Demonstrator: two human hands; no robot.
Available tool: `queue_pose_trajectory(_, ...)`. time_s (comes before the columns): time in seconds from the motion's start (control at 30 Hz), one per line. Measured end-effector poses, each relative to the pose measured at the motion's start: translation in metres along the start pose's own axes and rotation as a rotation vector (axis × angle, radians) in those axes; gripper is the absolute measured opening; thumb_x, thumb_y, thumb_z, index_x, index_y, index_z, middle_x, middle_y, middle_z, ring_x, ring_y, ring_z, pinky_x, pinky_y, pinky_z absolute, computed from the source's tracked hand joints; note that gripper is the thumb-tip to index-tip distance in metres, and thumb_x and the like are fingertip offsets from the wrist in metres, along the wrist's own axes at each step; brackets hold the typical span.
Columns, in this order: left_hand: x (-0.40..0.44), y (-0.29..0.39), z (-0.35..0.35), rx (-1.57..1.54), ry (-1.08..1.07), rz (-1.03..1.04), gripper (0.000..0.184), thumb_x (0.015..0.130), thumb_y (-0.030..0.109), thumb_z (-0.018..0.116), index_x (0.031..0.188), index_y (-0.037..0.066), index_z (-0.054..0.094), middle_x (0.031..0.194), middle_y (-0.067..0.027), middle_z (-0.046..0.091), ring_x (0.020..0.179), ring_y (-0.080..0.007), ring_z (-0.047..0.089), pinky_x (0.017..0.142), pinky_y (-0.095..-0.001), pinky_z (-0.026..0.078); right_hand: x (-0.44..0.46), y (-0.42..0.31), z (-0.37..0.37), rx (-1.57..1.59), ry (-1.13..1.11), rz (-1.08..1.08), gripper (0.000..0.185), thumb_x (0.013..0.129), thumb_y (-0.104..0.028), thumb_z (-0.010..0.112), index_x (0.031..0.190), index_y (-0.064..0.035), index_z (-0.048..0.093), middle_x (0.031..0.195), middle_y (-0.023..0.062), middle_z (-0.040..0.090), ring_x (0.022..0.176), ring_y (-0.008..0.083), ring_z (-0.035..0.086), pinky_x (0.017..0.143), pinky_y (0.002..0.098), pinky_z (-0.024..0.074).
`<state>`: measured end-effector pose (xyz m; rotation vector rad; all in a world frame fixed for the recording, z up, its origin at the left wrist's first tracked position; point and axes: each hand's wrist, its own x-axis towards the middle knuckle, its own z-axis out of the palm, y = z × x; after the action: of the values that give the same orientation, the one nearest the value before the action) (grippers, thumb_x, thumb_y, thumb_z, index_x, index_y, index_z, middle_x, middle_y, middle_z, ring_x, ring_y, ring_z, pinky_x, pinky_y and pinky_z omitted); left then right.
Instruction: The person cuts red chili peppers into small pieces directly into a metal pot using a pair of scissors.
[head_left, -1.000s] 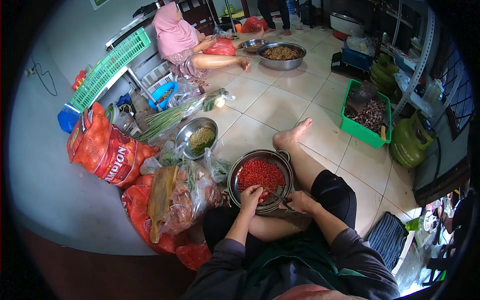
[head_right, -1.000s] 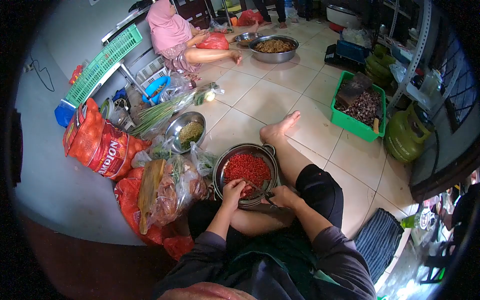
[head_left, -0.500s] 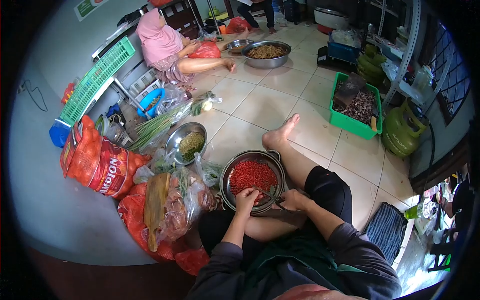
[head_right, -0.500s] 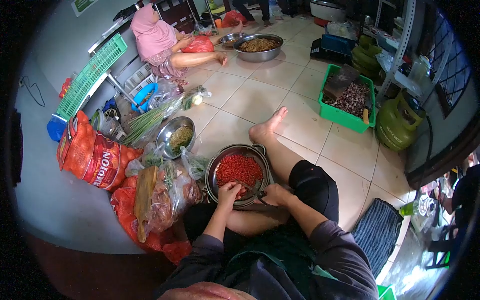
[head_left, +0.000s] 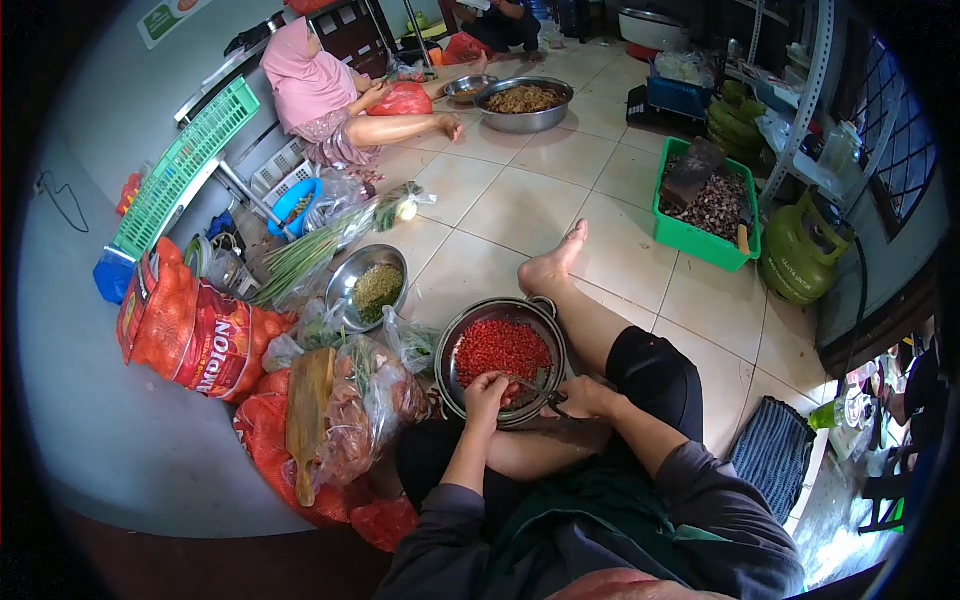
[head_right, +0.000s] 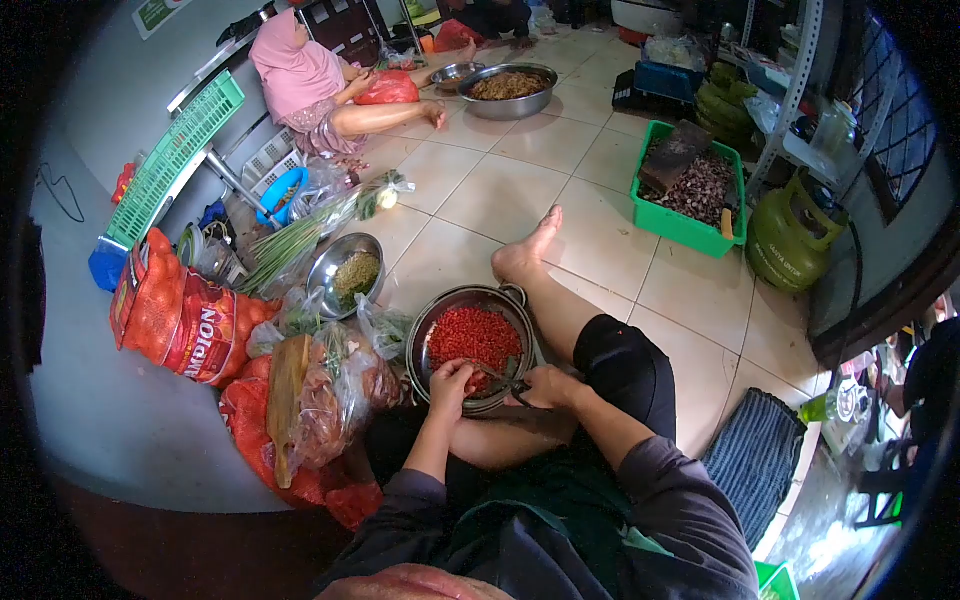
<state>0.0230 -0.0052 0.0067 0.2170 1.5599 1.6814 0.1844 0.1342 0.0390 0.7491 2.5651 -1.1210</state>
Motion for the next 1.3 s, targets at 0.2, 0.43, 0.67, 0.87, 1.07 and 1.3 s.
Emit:
queue_pose_trajectory(0.2, -0.002, 0.002, 0.002, 0.019, -0.007, -0.005, 0.011, 0.086, 0.012, 0.058, 0.093, 0.003, 0.059, 0.085, -0.004, 0.064, 0.075, -0.0116, 0.064, 0.051, -0.0189, 0.045, -0.002, 0.0, -0.004, 0.002, 0.019, -0.005, 0.064, 0.068, -0.064, 0.063, 0.083, -0.0014, 0.066, 0.077, 0.0219, 0.062, 0.08, 0.0363, 0.061, 0.072, 0.0428, 0.0455)
queue_pose_trajectory(0.43, -0.002, 0.003, 0.001, 0.033, -0.016, -0.018, 0.011, 0.086, 0.013, 0.058, 0.092, 0.004, 0.059, 0.086, -0.0035, 0.064, 0.076, -0.0112, 0.064, 0.052, -0.0187, 0.045, 0.006, 0.008, 0.002, -0.036, 0.06, -0.06, 0.062, 0.068, -0.063, 0.063, 0.08, -0.0025, 0.066, 0.072, 0.0213, 0.061, 0.075, 0.0361, 0.061, 0.069, 0.0431, 0.0459)
queue_pose_trajectory(0.67, -0.001, 0.002, 0.001, 0.017, 0.009, -0.024, 0.012, 0.085, 0.014, 0.059, 0.093, 0.004, 0.059, 0.086, -0.0032, 0.064, 0.076, -0.0115, 0.064, 0.052, -0.0185, 0.045, -0.01, -0.01, -0.009, 0.051, 0.079, -0.01, 0.069, 0.065, -0.066, 0.063, 0.079, 0.0015, 0.065, 0.073, 0.023, 0.061, 0.075, 0.0368, 0.061, 0.069, 0.0432, 0.0457)
queue_pose_trajectory(0.87, 0.002, -0.001, 0.001, 0.012, 0.002, -0.017, 0.011, 0.085, 0.012, 0.058, 0.092, 0.004, 0.059, 0.084, -0.0026, 0.062, 0.075, -0.0113, 0.063, 0.052, -0.0184, 0.045, -0.004, -0.004, -0.001, 0.021, 0.047, -0.028, 0.07, 0.066, -0.067, 0.062, 0.078, 0.0022, 0.064, 0.073, 0.0237, 0.061, 0.075, 0.0375, 0.061, 0.069, 0.0433, 0.0449)
queue_pose_trajectory(1.07, -0.003, 0.005, 0.004, 0.009, -0.002, -0.014, 0.01, 0.085, 0.012, 0.058, 0.09, 0.004, 0.059, 0.082, -0.0028, 0.062, 0.074, -0.0105, 0.063, 0.052, -0.0184, 0.045, -0.002, -0.002, -0.002, 0.018, 0.057, -0.064, 0.067, 0.067, -0.064, 0.063, 0.078, 0.002, 0.064, 0.071, 0.0238, 0.06, 0.073, 0.0378, 0.061, 0.067, 0.0434, 0.0453)
queue_pose_trajectory(1.3, -0.006, 0.007, 0.008, 0.078, -0.043, -0.01, 0.011, 0.085, 0.013, 0.058, 0.091, 0.003, 0.059, 0.084, -0.0032, 0.062, 0.075, -0.011, 0.063, 0.054, -0.0184, 0.045, -0.008, -0.014, -0.007, 0.024, 0.088, -0.085, 0.061, 0.068, -0.059, 0.066, 0.078, 0.0011, 0.065, 0.071, 0.0236, 0.06, 0.073, 0.0356, 0.062, 0.065, 0.0431, 0.0456)
